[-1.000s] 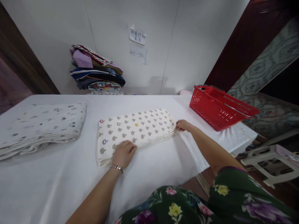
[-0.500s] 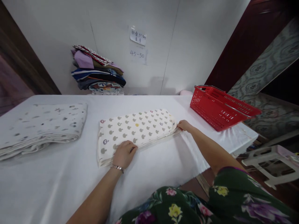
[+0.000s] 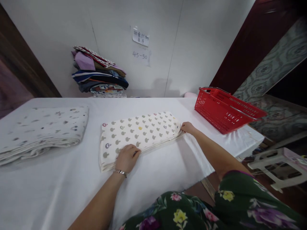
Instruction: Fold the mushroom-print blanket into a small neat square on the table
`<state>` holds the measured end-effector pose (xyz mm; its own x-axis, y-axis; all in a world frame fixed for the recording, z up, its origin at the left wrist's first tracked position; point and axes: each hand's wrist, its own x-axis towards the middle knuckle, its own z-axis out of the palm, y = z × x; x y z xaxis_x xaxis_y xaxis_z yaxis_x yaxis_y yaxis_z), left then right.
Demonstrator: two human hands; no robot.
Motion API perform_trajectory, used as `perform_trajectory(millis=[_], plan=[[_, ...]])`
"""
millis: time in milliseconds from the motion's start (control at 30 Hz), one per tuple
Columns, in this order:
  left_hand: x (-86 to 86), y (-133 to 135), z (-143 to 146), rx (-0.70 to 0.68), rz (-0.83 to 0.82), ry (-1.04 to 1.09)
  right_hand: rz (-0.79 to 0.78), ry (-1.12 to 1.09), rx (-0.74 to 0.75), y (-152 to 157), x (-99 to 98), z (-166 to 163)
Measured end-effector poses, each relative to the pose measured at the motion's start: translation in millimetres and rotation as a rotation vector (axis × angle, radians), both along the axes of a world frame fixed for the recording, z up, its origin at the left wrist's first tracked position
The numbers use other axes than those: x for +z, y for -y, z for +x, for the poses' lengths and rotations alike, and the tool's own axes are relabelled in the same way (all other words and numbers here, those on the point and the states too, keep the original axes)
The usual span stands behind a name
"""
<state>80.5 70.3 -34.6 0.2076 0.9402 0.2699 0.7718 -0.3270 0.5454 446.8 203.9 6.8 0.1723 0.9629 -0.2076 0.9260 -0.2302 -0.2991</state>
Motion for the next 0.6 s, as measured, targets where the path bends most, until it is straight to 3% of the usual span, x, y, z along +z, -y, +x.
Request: perform_trajectory(millis=[267, 600], plan=[[0.4, 0.7, -0.4, -0.004, -0.011, -0.011, -0.044, 0.096, 0.015, -2.8, -2.5, -1.6], [-0.5, 0.7, -0.5, -0.01, 0.011, -0.002, -0.127, 0.017, -0.003, -3.1, -6.3, -1.6]])
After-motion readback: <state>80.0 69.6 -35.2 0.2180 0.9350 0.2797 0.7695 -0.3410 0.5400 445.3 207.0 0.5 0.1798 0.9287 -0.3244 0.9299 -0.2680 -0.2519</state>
